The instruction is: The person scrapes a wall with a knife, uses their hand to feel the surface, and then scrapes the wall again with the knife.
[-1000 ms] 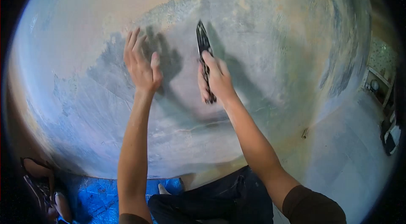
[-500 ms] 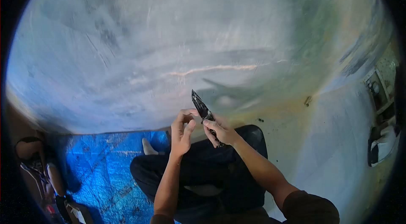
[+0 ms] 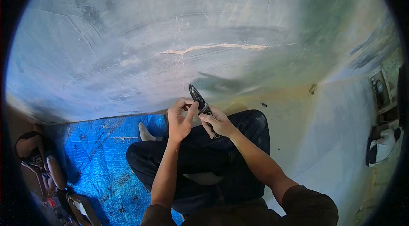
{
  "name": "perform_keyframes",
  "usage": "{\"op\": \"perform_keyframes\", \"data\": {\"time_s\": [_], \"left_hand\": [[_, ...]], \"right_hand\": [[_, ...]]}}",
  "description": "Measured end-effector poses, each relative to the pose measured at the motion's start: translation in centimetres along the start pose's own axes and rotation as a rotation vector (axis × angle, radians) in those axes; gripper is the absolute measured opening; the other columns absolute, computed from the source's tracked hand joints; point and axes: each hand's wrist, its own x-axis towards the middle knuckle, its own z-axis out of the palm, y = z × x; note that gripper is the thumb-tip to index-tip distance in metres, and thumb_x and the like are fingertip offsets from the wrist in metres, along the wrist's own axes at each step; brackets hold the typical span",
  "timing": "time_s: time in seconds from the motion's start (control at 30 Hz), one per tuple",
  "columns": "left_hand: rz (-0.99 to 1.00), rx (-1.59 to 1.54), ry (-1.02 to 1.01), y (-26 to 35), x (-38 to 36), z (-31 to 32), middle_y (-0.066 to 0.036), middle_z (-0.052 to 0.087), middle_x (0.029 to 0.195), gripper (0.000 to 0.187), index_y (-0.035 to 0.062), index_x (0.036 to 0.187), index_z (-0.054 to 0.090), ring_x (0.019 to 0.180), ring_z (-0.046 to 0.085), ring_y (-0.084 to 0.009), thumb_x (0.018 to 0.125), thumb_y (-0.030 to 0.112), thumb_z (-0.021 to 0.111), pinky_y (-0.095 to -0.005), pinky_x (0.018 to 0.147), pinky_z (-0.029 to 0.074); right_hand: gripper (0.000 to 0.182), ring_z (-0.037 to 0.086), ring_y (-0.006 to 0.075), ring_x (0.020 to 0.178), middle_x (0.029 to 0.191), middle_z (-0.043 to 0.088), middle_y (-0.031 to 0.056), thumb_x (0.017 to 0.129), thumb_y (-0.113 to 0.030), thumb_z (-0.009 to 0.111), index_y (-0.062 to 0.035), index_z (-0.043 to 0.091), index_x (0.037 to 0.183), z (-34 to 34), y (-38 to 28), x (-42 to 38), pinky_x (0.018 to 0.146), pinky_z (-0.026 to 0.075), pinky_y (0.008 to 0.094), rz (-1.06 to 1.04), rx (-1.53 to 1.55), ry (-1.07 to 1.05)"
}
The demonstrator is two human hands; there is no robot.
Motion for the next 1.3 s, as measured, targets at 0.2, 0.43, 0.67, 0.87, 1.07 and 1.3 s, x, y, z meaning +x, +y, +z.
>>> {"op": "perform_keyframes", "data": {"time_s": [0.2,0.43,0.67,0.87,1.07,1.3], "left_hand": [[0.009,0.024,0.007,-0.5,-0.1,0.3,0.002,0.063,0.085,0.007,-0.0010,0.094,0.065,0.080,0.053,-0.0049,0.099,0.003,0.065,-0.0220,0.073,0.043],[0.002,-0.087,0.102,-0.9,-0.2,0.9,-0.003,0.067,0.082,0.009,-0.0018,0.092,0.068,0.078,0.055,-0.0075,0.097,0.005,0.067,-0.0240,0.075,0.044],[-0.039,-0.182,0.115,-1.4,-0.3,0.7,0.001,0.062,0.088,0.012,-0.0020,0.098,0.065,0.084,0.054,-0.0062,0.103,0.008,0.061,-0.0226,0.078,0.044],[-0.055,-0.206,0.121,-1.3,-0.2,0.5,0.002,0.061,0.087,0.014,-0.0016,0.097,0.065,0.083,0.053,-0.0053,0.104,0.010,0.061,-0.0218,0.077,0.043],[0.035,-0.131,0.177,-1.0,0.3,0.4,0.003,0.060,0.087,0.013,-0.0001,0.098,0.066,0.079,0.050,-0.0038,0.104,0.011,0.062,-0.0209,0.071,0.041],[0.068,-0.052,0.225,-0.7,0.5,-0.3,0.004,0.059,0.085,0.014,0.0006,0.097,0.066,0.078,0.049,-0.0037,0.103,0.013,0.063,-0.0210,0.070,0.040]], "right_hand": [[0.015,0.049,0.0107,0.038,0.059,0.051,-0.0001,0.103,-0.018,0.058,-0.0044,0.052,0.101,-0.8,1.7,-0.1,0.036,0.041,0.0262,0.024,0.041,0.003],[0.016,0.050,0.0122,0.040,0.062,0.053,0.0016,0.102,-0.019,0.059,-0.0042,0.053,0.102,-0.5,1.3,-0.3,0.038,0.043,0.0269,0.036,0.132,0.026],[0.028,0.041,0.0090,0.047,0.063,0.043,-0.0029,0.105,-0.033,0.053,-0.0069,0.056,0.097,-1.7,2.8,-0.5,0.043,0.036,0.0267,0.206,0.333,-0.121],[0.036,0.033,0.0071,0.047,0.062,0.038,-0.0055,0.105,-0.043,0.051,-0.0093,0.057,0.095,-2.0,3.9,-0.5,0.044,0.027,0.0261,0.311,0.455,-0.134],[0.038,0.031,0.0063,0.045,0.061,0.036,-0.0063,0.104,-0.047,0.050,-0.0107,0.056,0.093,-2.4,4.4,-0.4,0.042,0.024,0.0255,0.327,0.486,-0.189],[0.039,0.030,0.0054,0.045,0.061,0.036,-0.0068,0.105,-0.048,0.048,-0.0117,0.056,0.093,-2.4,4.2,-0.4,0.042,0.023,0.0251,0.345,0.476,-0.219]]}}
